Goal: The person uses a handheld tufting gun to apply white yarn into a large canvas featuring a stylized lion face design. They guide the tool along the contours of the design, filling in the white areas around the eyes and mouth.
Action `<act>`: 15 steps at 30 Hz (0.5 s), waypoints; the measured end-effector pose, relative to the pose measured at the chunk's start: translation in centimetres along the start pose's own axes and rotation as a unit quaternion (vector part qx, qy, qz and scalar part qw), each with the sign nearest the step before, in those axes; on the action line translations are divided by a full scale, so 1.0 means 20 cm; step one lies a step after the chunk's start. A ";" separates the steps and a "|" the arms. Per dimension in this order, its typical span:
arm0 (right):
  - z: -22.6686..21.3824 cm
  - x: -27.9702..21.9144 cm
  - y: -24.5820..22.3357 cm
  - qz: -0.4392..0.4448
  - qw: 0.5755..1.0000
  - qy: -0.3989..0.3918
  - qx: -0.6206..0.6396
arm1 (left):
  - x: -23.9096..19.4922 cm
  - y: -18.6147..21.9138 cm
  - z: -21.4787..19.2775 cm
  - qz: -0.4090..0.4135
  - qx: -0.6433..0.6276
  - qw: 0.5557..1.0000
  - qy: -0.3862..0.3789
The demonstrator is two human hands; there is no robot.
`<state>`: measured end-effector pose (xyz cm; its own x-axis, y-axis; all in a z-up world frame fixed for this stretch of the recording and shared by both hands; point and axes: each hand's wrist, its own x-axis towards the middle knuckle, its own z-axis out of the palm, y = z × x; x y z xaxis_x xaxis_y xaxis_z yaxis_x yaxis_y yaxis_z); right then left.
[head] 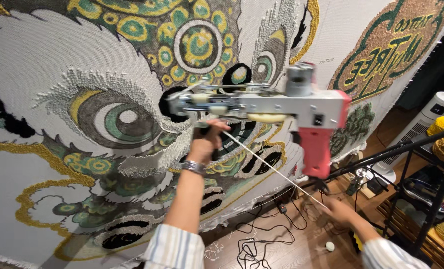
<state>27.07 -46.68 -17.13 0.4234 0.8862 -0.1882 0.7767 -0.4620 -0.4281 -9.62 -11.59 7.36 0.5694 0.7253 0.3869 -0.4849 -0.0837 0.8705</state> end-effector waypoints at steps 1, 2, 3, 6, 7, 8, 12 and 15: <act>0.02 -0.12 0.13 0.054 0.995 0.018 -0.080 | 0.00 0.04 -0.07 0.001 0.002 1.000 0.024; 0.03 -0.24 0.24 0.155 0.986 -0.038 -0.050 | -0.01 0.08 -0.15 -0.020 0.003 0.998 0.055; 0.05 -0.33 0.32 0.249 0.965 -0.058 0.049 | -0.02 0.12 -0.20 -0.040 0.005 0.996 0.084; 0.00 -0.30 0.43 0.233 0.970 0.046 -0.050 | -0.11 0.20 -0.30 0.001 0.021 0.990 0.138; -0.06 -0.25 0.41 0.179 0.974 0.117 -0.072 | -0.14 0.20 -0.31 -0.003 0.018 0.990 0.141; -0.14 -0.18 0.35 0.099 0.975 0.200 -0.012 | -0.16 0.21 -0.32 -0.007 0.014 0.990 0.143; -0.90 0.23 -0.38 -0.139 0.907 0.370 0.146 | -0.22 0.15 -0.30 -0.056 0.022 0.985 0.162; -1.57 0.28 -1.19 -0.217 0.744 0.252 0.579 | -0.26 0.04 -0.30 -0.072 -0.018 0.984 0.164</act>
<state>25.66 -31.87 19.76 0.5973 0.6824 0.4213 0.0926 0.4631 -0.8815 -16.99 -11.29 4.22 0.3920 0.9096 0.1374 -0.4420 0.0553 0.8953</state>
